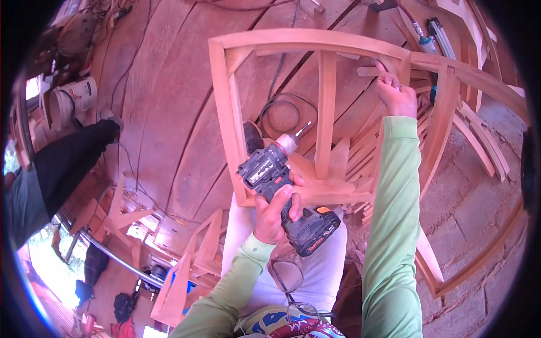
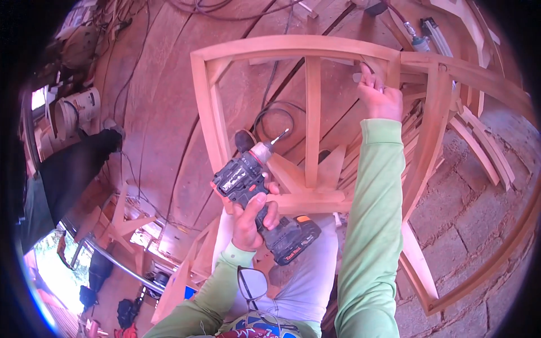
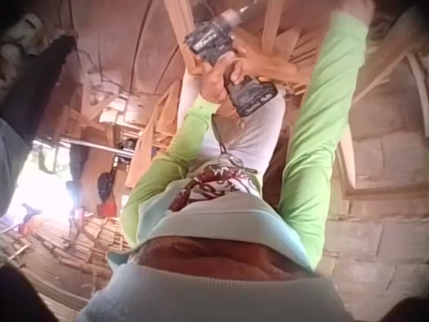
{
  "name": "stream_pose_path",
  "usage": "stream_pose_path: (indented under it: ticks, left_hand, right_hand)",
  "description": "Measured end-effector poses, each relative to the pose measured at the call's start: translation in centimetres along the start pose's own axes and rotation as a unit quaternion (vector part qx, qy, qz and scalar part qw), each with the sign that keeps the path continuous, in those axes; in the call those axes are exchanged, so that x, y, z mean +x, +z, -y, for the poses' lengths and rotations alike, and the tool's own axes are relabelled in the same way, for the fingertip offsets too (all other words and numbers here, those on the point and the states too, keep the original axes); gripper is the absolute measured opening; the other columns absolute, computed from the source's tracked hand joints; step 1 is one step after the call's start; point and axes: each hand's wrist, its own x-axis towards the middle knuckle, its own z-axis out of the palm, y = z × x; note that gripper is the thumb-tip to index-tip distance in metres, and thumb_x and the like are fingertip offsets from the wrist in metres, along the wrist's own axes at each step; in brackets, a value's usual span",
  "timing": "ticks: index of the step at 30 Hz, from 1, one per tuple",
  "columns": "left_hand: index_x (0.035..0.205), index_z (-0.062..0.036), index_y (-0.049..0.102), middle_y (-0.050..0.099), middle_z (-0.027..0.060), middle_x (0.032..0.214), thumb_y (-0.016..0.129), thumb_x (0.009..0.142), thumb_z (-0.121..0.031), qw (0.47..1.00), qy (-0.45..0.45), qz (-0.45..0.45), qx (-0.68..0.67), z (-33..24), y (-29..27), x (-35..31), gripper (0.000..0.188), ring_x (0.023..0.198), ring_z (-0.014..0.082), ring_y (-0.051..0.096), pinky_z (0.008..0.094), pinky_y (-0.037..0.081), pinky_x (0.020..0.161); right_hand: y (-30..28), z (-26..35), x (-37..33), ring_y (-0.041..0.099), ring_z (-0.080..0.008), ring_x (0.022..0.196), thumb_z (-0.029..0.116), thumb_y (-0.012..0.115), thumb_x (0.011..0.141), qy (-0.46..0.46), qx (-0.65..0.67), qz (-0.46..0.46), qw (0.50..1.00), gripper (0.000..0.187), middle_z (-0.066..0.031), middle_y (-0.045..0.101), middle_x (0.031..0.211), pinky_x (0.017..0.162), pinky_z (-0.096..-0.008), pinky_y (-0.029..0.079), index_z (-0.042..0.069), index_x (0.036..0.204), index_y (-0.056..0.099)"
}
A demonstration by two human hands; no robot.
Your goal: Assemble wooden furniture frames using an electric drill and screws.
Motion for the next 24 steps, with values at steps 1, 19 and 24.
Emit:
stream_pose_path:
  ticks: [1,19,24]
  left_hand:
    - [0.132,0.0008,0.044,0.058,0.0153,0.118,0.055,0.102,-0.005,1.000,-0.006,0.000,0.008,-0.4,0.0,0.1,0.033,0.060,0.0122,0.053,0.0274,0.048,0.054]
    - [0.128,-0.0003,0.054,0.067,0.0072,0.115,0.067,0.095,0.001,0.910,0.122,0.073,0.389,-6.3,9.1,0.9,0.036,0.061,0.0060,0.058,0.0219,0.047,0.055]
    - [0.123,-0.0003,0.057,0.067,0.0051,0.109,0.070,0.093,0.004,0.869,0.192,0.071,0.451,-4.8,12.5,0.7,0.034,0.061,0.0056,0.058,0.0209,0.047,0.055]
  right_hand:
    - [-0.2,1.3,0.7,0.018,-0.0085,0.054,-0.001,0.041,0.092,0.022,0.021,0.019,0.999,0.073,0.0065,0.018,0.067,0.054,-0.0261,0.020,-0.009,0.160,0.016]
    - [-8.6,-3.9,-15.2,0.050,-0.0200,0.092,0.020,0.054,0.106,0.098,-0.185,0.332,0.920,0.035,-0.0087,0.055,0.100,0.084,-0.0330,0.044,-0.008,0.127,0.056]
    - [-9.7,-2.7,-17.8,0.061,-0.0317,0.125,0.009,0.058,0.103,0.065,-0.205,0.363,0.907,0.030,-0.0203,0.063,0.132,0.112,-0.0471,0.047,-0.003,0.131,0.057]
